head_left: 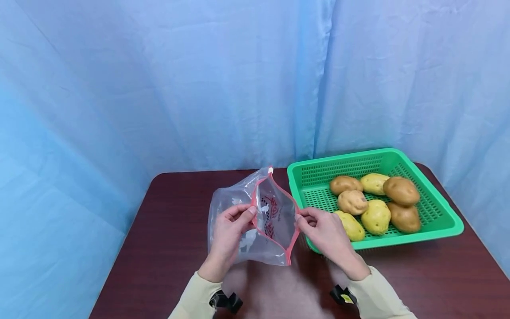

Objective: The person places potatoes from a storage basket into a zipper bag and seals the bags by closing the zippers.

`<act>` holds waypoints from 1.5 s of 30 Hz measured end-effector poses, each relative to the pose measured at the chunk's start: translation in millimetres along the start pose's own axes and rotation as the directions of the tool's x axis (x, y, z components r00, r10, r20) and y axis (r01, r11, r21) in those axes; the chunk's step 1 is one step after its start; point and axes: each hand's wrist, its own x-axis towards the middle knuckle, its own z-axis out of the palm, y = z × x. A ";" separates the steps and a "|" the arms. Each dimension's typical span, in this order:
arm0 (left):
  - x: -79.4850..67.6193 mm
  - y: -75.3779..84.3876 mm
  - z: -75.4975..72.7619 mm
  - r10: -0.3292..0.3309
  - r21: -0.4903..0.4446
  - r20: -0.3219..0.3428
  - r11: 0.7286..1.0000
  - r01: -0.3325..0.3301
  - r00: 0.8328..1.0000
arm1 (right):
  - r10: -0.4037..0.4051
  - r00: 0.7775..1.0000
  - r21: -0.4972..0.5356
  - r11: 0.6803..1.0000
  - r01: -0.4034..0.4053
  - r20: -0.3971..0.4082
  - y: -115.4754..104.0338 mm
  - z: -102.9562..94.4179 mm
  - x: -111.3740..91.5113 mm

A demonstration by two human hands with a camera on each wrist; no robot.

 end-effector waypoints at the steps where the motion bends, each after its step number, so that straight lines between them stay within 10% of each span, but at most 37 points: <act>1: -1.0 -1.4 0.8 -0.004 0.001 0.002 1.000 0.004 1.000 | 0.004 1.000 -0.009 1.000 -0.004 0.003 0.9 -2.0 -1.0; 10: -12.8 -3.7 1.1 0.039 0.044 -0.043 0.998 -0.037 0.998 | -0.066 0.997 -0.049 0.997 0.064 -0.031 14.7 -30.9 -10.5; 29: -13.8 -1.0 -1.6 0.072 -0.159 -0.079 0.984 -0.084 0.994 | -0.205 0.976 -0.234 0.955 0.182 -0.078 56.9 -85.2 -6.4; 45: -12.0 -2.0 -0.2 0.045 -0.173 -0.066 0.983 -0.055 0.997 | -0.125 0.981 -0.357 0.932 0.066 -0.146 118.9 -162.5 22.4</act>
